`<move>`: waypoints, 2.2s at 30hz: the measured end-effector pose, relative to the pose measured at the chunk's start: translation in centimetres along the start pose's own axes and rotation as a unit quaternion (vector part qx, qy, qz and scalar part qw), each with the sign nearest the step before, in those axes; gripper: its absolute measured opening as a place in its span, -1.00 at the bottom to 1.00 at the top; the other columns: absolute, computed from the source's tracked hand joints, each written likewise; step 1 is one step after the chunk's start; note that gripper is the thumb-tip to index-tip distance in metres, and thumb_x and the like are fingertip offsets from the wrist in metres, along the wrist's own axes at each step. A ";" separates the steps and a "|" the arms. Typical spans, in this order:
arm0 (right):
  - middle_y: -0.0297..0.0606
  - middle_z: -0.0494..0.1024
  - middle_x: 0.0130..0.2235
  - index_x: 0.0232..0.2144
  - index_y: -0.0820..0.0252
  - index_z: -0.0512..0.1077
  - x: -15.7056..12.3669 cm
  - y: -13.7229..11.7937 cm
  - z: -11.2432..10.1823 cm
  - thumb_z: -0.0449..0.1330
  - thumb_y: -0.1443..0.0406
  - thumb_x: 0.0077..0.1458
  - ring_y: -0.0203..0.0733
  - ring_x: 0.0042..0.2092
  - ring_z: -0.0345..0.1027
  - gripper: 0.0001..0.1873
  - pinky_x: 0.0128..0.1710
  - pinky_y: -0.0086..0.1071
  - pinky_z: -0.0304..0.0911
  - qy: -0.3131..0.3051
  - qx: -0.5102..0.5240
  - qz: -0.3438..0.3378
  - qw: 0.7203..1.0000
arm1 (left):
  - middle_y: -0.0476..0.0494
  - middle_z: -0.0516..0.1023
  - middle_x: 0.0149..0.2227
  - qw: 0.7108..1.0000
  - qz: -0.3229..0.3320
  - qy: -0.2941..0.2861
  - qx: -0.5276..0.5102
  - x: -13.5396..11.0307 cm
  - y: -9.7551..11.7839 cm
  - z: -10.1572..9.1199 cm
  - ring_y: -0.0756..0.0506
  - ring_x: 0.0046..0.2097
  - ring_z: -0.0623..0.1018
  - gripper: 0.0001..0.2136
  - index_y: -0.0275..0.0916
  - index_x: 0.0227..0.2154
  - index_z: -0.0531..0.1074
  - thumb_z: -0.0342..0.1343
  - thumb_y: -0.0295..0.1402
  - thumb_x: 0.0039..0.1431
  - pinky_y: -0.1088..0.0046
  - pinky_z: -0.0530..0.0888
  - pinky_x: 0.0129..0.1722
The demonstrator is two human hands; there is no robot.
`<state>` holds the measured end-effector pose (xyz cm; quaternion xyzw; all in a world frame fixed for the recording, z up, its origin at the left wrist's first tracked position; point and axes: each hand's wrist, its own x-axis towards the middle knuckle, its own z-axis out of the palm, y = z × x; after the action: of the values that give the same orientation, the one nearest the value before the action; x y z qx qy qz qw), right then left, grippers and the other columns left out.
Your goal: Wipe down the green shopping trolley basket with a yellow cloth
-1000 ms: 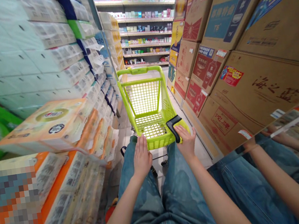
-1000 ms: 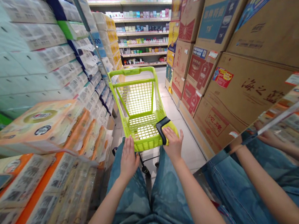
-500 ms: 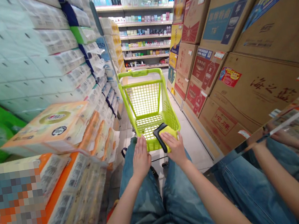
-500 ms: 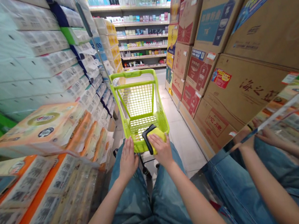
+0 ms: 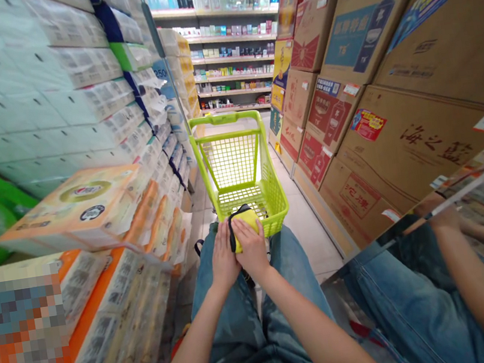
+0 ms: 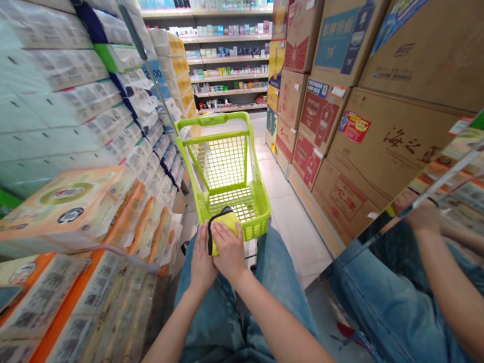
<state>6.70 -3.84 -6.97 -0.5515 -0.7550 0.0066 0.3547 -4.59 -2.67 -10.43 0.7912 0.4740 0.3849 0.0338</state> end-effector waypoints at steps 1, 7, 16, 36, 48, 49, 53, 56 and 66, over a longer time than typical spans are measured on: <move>-0.24 0.39 0.23 0.24 0.11 0.22 -0.2 0.6 -0.3 0.06 0.46 0.04 -0.10 0.26 0.20 -0.32 0.39 -0.06 -0.49 -0.006 -0.003 -0.016 1.000 | -0.30 0.01 0.40 1.000 0.010 -0.008 0.011 0.0 -0.1 -0.1 -0.23 0.41 0.00 -0.22 -0.22 0.39 -0.26 -0.06 -0.56 0.13 0.01 0.17 0.33; -0.22 0.46 0.17 0.23 0.04 0.25 -1.5 10.1 -5.6 0.03 0.50 -0.03 -0.16 0.23 0.26 -0.26 0.37 -0.01 -0.50 0.009 -0.060 -0.050 0.997 | -0.31 0.00 0.40 0.999 0.019 -0.018 0.047 0.3 0.4 0.0 -0.26 0.41 -0.01 -0.19 -0.27 0.38 -0.24 -0.07 -0.64 0.08 -0.02 0.17 0.33; -0.17 0.51 0.11 0.12 0.13 0.36 -1.5 7.4 -2.6 0.04 0.47 -0.02 -0.12 0.21 0.29 -0.38 0.34 -0.02 -0.32 0.094 -0.043 0.042 0.994 | -0.32 -0.02 0.40 1.000 -0.004 0.004 0.022 0.1 1.1 0.8 -0.27 0.42 -0.06 -0.20 -0.28 0.38 -0.25 -0.05 -0.60 0.10 -0.02 0.13 0.34; -0.18 0.52 0.11 0.10 0.13 0.39 -2.0 11.0 -5.1 0.05 0.49 -0.01 -0.08 0.20 0.32 -0.41 0.32 0.00 -0.30 0.122 -0.076 0.050 0.988 | -0.32 0.03 0.39 0.997 -0.011 -0.009 0.075 0.2 1.1 0.8 -0.23 0.42 -0.03 -0.21 -0.32 0.38 -0.26 -0.06 -0.60 0.11 0.05 0.12 0.34; -0.21 0.45 0.18 0.22 0.07 0.27 -1.3 5.1 -2.2 0.05 0.48 0.06 -0.16 0.25 0.24 -0.34 0.36 -0.06 -0.43 0.002 -0.028 -0.058 0.998 | -0.31 0.01 0.40 0.997 0.008 -0.017 0.070 0.1 0.2 0.3 -0.25 0.41 -0.02 -0.21 -0.27 0.39 -0.26 -0.08 -0.60 0.11 0.02 0.16 0.32; -0.20 0.45 0.17 0.22 0.07 0.27 -1.6 6.7 -3.2 0.05 0.49 0.05 -0.16 0.24 0.24 -0.33 0.36 -0.05 -0.41 0.007 -0.035 -0.057 0.998 | -0.31 0.01 0.39 0.997 0.010 -0.016 0.075 0.1 0.2 0.3 -0.25 0.41 -0.01 -0.21 -0.27 0.39 -0.26 -0.08 -0.61 0.10 0.02 0.16 0.32; -0.22 0.50 0.13 0.14 0.07 0.36 -2.1 12.4 -6.4 0.05 0.48 0.02 -0.15 0.20 0.32 -0.39 0.34 -0.02 -0.32 0.069 -0.043 -0.017 0.997 | -0.32 0.03 0.39 0.996 0.013 -0.017 0.087 0.1 0.4 0.5 -0.25 0.41 -0.02 -0.20 -0.30 0.38 -0.26 -0.07 -0.62 0.09 0.03 0.14 0.33; -0.23 0.55 0.08 0.05 0.08 0.44 -1.8 12.6 -5.8 0.05 0.46 0.02 -0.11 0.16 0.36 -0.46 0.32 0.02 -0.23 0.132 -0.021 0.045 0.990 | -0.33 0.02 0.39 0.996 0.009 -0.015 0.086 0.1 0.6 0.7 -0.25 0.42 -0.03 -0.20 -0.32 0.38 -0.26 -0.06 -0.62 0.10 0.04 0.14 0.33; -0.27 0.47 0.16 0.19 0.08 0.32 -0.3 0.9 0.9 0.03 0.47 0.06 -0.21 0.24 0.25 -0.38 0.38 -0.12 -0.40 0.035 0.027 0.001 0.999 | -0.31 0.00 0.40 0.998 0.006 -0.009 0.061 0.0 -0.3 0.5 -0.21 0.42 -0.04 -0.24 -0.27 0.39 -0.30 -0.08 -0.54 0.17 0.05 0.15 0.33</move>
<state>7.05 -3.37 -8.16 -0.5424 -0.7410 0.0080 0.3957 -4.49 -2.36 -10.86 0.7984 0.4911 0.3482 -0.0123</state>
